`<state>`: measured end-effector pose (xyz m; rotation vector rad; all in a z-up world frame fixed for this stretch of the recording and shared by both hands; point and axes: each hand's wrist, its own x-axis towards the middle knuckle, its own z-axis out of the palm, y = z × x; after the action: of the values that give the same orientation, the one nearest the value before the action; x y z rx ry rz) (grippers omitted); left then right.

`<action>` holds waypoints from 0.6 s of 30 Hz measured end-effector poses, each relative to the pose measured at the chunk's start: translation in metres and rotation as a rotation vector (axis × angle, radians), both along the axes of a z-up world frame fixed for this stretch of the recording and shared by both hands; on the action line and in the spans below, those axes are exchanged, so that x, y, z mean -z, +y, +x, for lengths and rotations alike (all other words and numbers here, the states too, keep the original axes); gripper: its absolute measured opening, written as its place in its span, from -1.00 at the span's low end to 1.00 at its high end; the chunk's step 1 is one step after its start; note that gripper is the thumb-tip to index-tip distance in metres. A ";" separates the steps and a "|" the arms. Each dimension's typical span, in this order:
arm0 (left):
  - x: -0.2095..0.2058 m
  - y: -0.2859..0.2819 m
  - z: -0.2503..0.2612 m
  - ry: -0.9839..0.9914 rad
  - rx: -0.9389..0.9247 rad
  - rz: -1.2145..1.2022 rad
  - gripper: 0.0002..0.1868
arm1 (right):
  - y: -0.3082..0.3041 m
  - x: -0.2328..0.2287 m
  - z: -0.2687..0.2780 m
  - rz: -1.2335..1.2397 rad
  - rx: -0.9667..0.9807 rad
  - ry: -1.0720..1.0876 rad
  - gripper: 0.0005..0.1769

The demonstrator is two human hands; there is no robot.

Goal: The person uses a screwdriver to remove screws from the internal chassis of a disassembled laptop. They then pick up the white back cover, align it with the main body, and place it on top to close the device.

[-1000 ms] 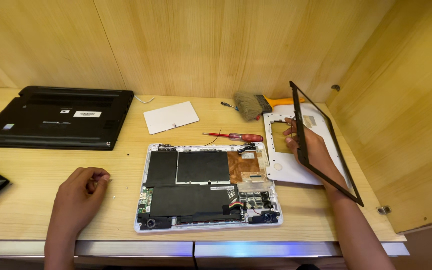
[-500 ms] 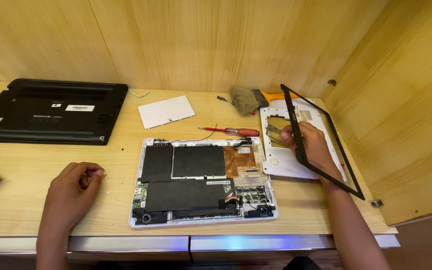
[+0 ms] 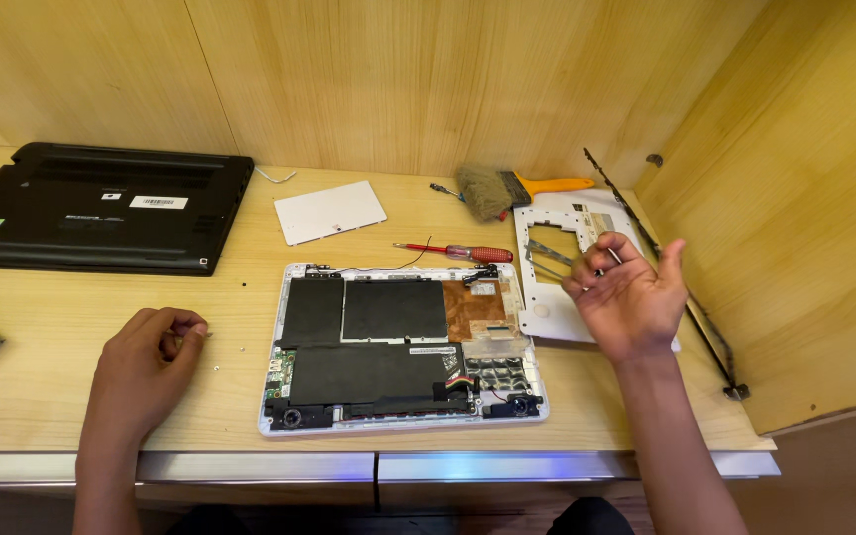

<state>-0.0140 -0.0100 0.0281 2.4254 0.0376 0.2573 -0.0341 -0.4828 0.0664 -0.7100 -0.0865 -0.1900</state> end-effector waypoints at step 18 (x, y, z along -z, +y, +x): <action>0.017 0.011 -0.006 -0.186 0.067 0.067 -0.87 | 0.060 -0.006 -0.075 0.594 0.116 0.111 -0.86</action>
<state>-0.0198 0.0007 0.0110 2.4530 -0.1374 0.4592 -0.1093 -0.4227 0.0720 -0.1315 0.1154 -0.2712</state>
